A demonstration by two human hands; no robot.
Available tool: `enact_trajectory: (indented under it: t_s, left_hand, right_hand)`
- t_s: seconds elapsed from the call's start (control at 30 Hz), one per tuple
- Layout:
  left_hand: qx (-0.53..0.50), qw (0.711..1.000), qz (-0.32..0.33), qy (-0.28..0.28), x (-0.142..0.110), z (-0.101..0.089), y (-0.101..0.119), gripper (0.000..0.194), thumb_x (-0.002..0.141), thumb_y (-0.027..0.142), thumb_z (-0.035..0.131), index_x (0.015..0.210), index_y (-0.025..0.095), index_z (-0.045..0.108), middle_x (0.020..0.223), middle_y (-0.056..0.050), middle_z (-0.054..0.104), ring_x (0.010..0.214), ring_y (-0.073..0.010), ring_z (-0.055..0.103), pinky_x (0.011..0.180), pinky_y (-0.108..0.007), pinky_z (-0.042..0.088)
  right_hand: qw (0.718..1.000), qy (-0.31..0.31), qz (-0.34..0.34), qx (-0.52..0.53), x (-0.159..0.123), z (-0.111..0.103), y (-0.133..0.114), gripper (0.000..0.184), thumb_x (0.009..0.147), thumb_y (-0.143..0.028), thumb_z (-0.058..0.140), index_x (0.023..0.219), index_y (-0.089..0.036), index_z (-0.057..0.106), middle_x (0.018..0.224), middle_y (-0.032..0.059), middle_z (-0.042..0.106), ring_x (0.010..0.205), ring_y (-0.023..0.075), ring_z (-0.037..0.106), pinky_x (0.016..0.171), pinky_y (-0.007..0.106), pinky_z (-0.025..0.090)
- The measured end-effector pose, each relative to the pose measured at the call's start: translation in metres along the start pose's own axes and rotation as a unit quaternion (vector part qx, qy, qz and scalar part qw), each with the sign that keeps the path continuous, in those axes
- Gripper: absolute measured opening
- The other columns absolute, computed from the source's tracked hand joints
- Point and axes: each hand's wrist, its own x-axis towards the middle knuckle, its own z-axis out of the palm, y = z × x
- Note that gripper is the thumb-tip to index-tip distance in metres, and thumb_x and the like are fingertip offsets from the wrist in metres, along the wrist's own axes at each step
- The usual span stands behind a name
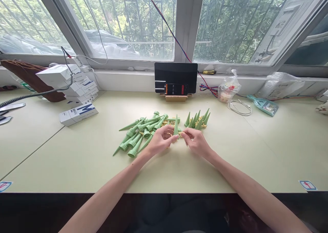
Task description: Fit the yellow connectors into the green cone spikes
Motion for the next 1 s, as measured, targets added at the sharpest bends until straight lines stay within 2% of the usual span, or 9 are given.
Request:
enact_trajectory:
  t_s: [0.23, 0.4, 0.53, 0.63, 0.73, 0.83, 0.93, 1.0]
  left_hand:
    - [0.001, 1.000, 0.016, 0.005, 0.0019, -0.0003, -0.0092, 0.037, 0.081, 0.042, 0.072, 0.105, 0.017, 0.058, 0.095, -0.006, 0.063, 0.070, -0.0139, 0.065, 0.045, -0.017, 0.044]
    - [0.026, 0.999, 0.031, 0.016, 0.0018, 0.0006, -0.0100, 0.035, 0.081, 0.043, 0.071, 0.103, 0.019, 0.060, 0.098, -0.004, 0.061, 0.054, -0.0057, 0.053, 0.044, -0.018, 0.042]
    - [0.042, 0.998, 0.040, 0.024, 0.0020, 0.0017, -0.0083, 0.034, 0.080, 0.044, 0.071, 0.100, 0.019, 0.061, 0.097, -0.002, 0.061, 0.051, -0.0042, 0.049, 0.044, -0.019, 0.042]
    - [0.049, 0.998, 0.039, 0.029, 0.0023, 0.0023, -0.0076, 0.034, 0.079, 0.043, 0.072, 0.100, 0.018, 0.062, 0.084, 0.000, 0.060, 0.048, -0.0045, 0.044, 0.044, -0.019, 0.039]
    - [0.062, 0.997, 0.038, 0.041, 0.0025, 0.0028, -0.0083, 0.035, 0.079, 0.041, 0.072, 0.102, 0.017, 0.062, 0.061, 0.005, 0.049, 0.046, -0.0062, 0.040, 0.044, -0.020, 0.037]
    - [0.076, 0.995, 0.044, 0.053, 0.0027, 0.0032, -0.0101, 0.035, 0.080, 0.040, 0.073, 0.105, 0.017, 0.063, 0.053, 0.008, 0.041, 0.045, -0.0076, 0.039, 0.045, -0.021, 0.037]
    - [0.090, 0.993, 0.051, 0.053, 0.0029, 0.0033, -0.0111, 0.035, 0.080, 0.041, 0.072, 0.105, 0.018, 0.063, 0.058, 0.006, 0.048, 0.045, -0.0077, 0.043, 0.044, -0.021, 0.037]
    - [0.079, 0.994, 0.047, 0.050, 0.0029, 0.0033, -0.0109, 0.036, 0.080, 0.043, 0.072, 0.105, 0.019, 0.063, 0.075, 0.000, 0.060, 0.050, -0.0092, 0.052, 0.044, -0.021, 0.040]
  right_hand:
    - [0.999, -0.007, 0.026, 0.029, -0.0008, -0.0006, -0.0012, 0.038, 0.095, -0.047, 0.051, 0.069, -0.020, 0.054, 0.051, -0.0020, 0.050, 0.046, 0.0133, 0.045, 0.050, 0.027, 0.035]
    - [0.989, -0.034, 0.081, 0.121, -0.0004, 0.0009, 0.0016, 0.038, 0.094, -0.049, 0.053, 0.070, -0.020, 0.054, 0.047, -0.0041, 0.048, 0.041, 0.0108, 0.040, 0.046, 0.025, 0.035]
    - [0.977, -0.039, 0.106, 0.181, 0.0014, 0.0028, 0.0018, 0.038, 0.091, -0.051, 0.057, 0.069, -0.019, 0.054, 0.047, -0.0059, 0.044, 0.038, 0.0091, 0.038, 0.041, 0.024, 0.032]
    - [0.964, -0.045, 0.125, 0.230, 0.0026, 0.0031, 0.0018, 0.038, 0.088, -0.050, 0.060, 0.067, -0.019, 0.055, 0.049, -0.0071, 0.040, 0.037, 0.0080, 0.039, 0.039, 0.023, 0.030]
    - [0.946, -0.058, 0.146, 0.284, 0.0038, 0.0028, 0.0030, 0.038, 0.087, -0.048, 0.063, 0.065, -0.017, 0.056, 0.052, -0.0074, 0.037, 0.037, 0.0074, 0.041, 0.037, 0.022, 0.029]
    - [0.927, -0.068, 0.166, 0.330, 0.0050, 0.0031, 0.0042, 0.038, 0.085, -0.047, 0.066, 0.064, -0.017, 0.056, 0.053, -0.0075, 0.036, 0.037, 0.0071, 0.041, 0.036, 0.022, 0.027]
    - [0.928, -0.060, 0.169, 0.327, 0.0056, 0.0043, 0.0038, 0.040, 0.084, -0.048, 0.066, 0.062, -0.017, 0.053, 0.052, -0.0075, 0.035, 0.037, 0.0072, 0.041, 0.036, 0.022, 0.027]
    - [0.942, -0.043, 0.155, 0.294, 0.0053, 0.0054, 0.0030, 0.042, 0.086, -0.050, 0.064, 0.062, -0.018, 0.052, 0.052, -0.0071, 0.037, 0.037, 0.0075, 0.040, 0.036, 0.022, 0.028]
